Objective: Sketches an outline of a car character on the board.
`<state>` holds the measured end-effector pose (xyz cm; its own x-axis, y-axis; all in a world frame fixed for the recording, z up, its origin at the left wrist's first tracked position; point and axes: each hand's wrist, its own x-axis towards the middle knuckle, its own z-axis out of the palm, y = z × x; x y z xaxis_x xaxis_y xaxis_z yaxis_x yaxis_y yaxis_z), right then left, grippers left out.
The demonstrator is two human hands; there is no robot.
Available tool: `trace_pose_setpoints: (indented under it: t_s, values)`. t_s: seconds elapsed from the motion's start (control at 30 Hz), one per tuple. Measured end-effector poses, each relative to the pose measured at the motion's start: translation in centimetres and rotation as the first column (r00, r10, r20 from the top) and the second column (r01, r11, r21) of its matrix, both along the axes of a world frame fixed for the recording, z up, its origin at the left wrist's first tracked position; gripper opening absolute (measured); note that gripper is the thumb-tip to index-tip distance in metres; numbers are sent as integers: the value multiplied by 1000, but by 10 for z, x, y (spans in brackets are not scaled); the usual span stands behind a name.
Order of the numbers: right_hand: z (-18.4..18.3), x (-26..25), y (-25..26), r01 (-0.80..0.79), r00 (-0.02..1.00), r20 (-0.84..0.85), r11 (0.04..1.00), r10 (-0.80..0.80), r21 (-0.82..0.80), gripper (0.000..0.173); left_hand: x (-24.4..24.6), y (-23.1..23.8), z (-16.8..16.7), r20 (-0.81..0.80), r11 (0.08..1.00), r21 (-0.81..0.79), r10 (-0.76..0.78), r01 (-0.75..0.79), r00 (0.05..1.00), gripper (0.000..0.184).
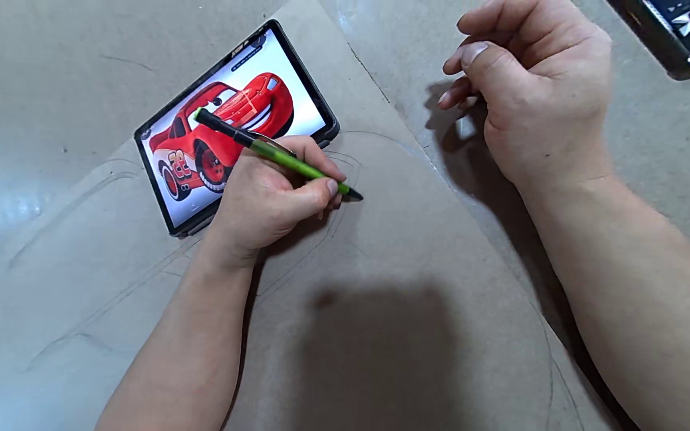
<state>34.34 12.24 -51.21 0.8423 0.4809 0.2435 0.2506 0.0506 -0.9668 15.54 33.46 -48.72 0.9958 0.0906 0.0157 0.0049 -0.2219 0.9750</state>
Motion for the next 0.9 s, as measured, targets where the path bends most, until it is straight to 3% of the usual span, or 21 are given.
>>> trace_pose_setpoints:
  t_s: [0.1,0.27,0.43,0.6,0.9]
  values:
    - [-1,0,0,3,1000,4,1000,-3,-4,18,1,-3,-1,14,999,-17,39,-39,999,8]
    - [0,0,0,-3,1000,1,1000,3,-4,18,0,9,2,-32,994,-32,-108,107,994,7]
    - [0,-1,0,-1,1000,4,1000,1,-9,19,3,-8,-3,31,992,-22,124,-123,992,9]
    - [0,-1,0,4,1000,10,1000,-4,-21,19,4,-12,-3,30,983,-70,173,-171,984,11]
    - [0,-1,-3,-7,1000,10,1000,7,-10,20,-2,8,-9,76,991,-135,13,-3,997,9]
